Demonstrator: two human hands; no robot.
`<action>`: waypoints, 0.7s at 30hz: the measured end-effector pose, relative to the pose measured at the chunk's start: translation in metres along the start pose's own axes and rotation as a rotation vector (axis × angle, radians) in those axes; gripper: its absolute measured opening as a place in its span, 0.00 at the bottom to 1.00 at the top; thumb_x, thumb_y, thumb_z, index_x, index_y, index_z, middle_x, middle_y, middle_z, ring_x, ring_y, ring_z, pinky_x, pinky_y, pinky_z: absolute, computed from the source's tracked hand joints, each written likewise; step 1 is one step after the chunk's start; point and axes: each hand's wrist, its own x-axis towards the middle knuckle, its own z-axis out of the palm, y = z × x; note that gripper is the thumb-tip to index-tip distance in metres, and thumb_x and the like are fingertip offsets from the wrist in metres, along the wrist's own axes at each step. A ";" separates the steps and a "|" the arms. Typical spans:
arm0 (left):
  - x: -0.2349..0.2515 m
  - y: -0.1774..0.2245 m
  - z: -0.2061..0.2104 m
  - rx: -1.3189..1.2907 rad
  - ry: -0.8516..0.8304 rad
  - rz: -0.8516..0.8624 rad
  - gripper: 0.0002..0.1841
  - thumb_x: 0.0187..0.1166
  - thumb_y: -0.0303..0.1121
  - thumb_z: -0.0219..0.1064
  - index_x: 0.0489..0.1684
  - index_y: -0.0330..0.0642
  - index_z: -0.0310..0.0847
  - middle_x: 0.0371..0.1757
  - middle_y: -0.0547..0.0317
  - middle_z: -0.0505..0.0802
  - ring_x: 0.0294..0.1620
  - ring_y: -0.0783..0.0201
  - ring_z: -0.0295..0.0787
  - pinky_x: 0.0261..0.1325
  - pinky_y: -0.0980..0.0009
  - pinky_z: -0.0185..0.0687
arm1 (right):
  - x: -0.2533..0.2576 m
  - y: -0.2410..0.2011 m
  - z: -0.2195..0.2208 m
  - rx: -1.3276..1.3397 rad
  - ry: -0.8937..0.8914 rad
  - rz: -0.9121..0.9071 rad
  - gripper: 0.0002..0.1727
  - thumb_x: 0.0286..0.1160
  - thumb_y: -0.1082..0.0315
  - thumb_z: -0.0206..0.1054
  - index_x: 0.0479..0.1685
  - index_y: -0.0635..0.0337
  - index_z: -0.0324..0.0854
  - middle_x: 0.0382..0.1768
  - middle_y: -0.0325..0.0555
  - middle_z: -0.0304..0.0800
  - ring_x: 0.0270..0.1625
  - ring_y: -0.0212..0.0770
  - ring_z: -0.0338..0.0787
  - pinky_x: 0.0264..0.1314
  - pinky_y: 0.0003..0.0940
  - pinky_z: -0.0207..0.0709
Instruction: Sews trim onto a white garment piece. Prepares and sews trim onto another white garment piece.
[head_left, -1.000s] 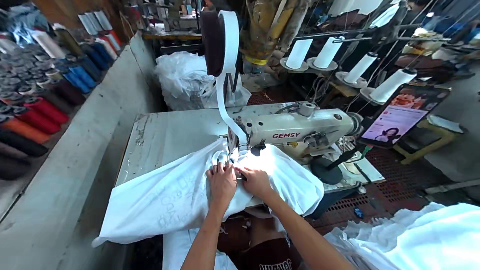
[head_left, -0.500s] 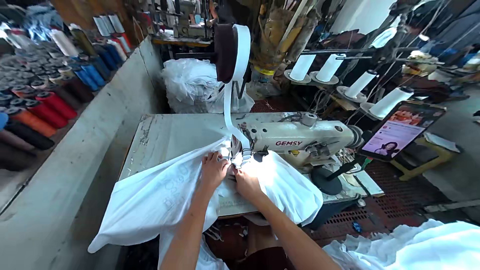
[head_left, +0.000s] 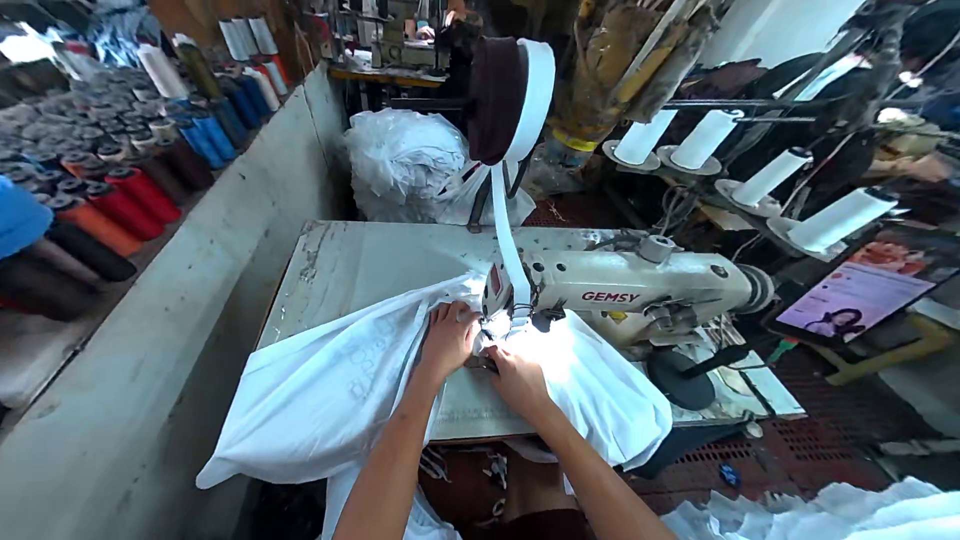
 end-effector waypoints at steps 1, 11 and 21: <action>0.004 -0.001 -0.001 0.011 -0.014 -0.007 0.21 0.89 0.46 0.51 0.73 0.63 0.84 0.79 0.52 0.81 0.84 0.47 0.69 0.87 0.44 0.55 | 0.000 0.003 0.001 0.004 0.019 -0.025 0.19 0.77 0.67 0.62 0.66 0.51 0.85 0.57 0.49 0.94 0.56 0.55 0.94 0.52 0.60 0.85; 0.053 -0.029 0.000 0.008 0.063 -0.048 0.28 0.86 0.61 0.52 0.77 0.63 0.82 0.82 0.56 0.80 0.86 0.51 0.67 0.90 0.46 0.50 | 0.037 0.084 -0.041 0.095 0.090 0.182 0.33 0.76 0.44 0.68 0.61 0.70 0.84 0.56 0.67 0.91 0.63 0.63 0.90 0.68 0.64 0.79; 0.076 -0.018 0.003 -0.102 0.070 -0.133 0.16 0.85 0.46 0.60 0.51 0.52 0.94 0.72 0.56 0.87 0.79 0.51 0.75 0.86 0.46 0.56 | 0.077 0.080 0.001 0.121 -0.082 0.044 0.28 0.84 0.58 0.62 0.72 0.73 0.78 0.71 0.66 0.83 0.79 0.54 0.79 0.85 0.50 0.64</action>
